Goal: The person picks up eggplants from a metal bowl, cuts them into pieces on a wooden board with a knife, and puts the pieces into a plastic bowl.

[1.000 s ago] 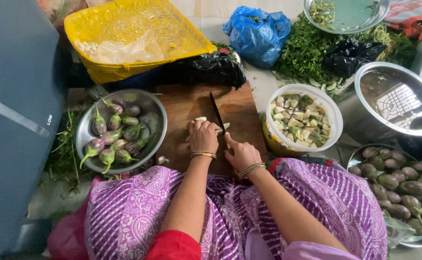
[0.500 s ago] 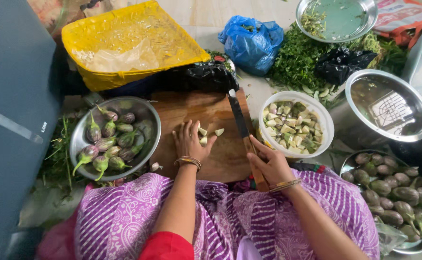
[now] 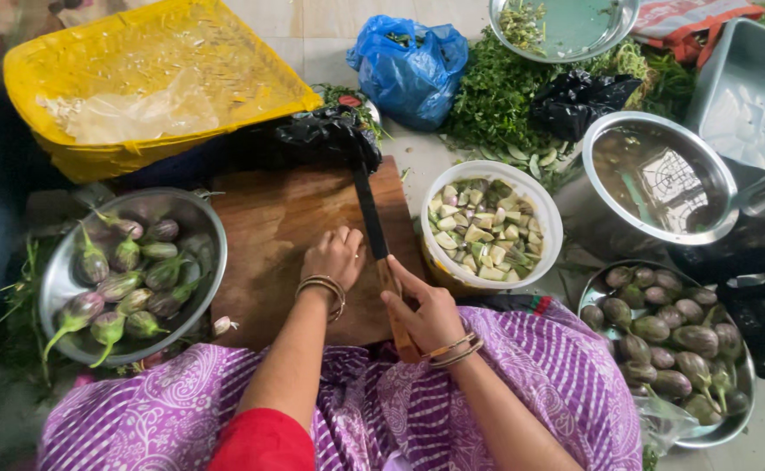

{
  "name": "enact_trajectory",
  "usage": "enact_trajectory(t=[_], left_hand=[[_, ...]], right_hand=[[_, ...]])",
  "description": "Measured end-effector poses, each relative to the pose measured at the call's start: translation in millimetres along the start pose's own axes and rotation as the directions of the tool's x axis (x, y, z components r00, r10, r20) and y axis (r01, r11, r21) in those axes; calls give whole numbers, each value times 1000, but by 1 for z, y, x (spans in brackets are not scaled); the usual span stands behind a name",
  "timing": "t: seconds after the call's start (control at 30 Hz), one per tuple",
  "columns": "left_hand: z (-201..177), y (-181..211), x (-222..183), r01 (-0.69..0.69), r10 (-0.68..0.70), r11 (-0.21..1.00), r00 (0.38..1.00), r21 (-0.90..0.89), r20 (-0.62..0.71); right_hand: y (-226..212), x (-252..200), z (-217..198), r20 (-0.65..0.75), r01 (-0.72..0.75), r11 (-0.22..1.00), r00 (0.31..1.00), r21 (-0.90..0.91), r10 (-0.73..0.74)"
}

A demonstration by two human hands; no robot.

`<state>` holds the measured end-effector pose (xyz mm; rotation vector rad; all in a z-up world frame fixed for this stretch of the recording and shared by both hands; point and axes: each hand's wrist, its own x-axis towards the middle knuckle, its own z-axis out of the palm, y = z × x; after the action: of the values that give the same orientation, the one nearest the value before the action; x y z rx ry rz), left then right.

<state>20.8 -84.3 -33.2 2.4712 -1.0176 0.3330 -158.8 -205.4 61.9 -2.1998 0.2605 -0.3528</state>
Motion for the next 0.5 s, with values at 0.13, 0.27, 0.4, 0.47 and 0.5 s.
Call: enact_trajectory(t=[0.13, 0.27, 0.4, 0.47, 0.5], left_hand=[[2, -15, 0, 25, -24, 999, 999, 27, -31], [-12, -29, 2, 321, -378, 917, 890, -237, -256], [-25, -21, 41, 479, -753, 616, 591, -625, -289], [-29, 6, 78, 349, -733, 539, 643, -767, -223], [-29, 28, 97, 303, -710, 435, 695, -848, -116]], right_hand=[[3, 1, 8, 78, -132, 988, 987, -78, 138], [10, 2, 12, 43, -55, 998, 998, -17, 56], [13, 7, 18, 100, -256, 963, 959, -87, 264], [21, 9, 24, 70, -155, 988, 985, -5, 155], [27, 9, 29, 33, -56, 996, 998, 69, 54]])
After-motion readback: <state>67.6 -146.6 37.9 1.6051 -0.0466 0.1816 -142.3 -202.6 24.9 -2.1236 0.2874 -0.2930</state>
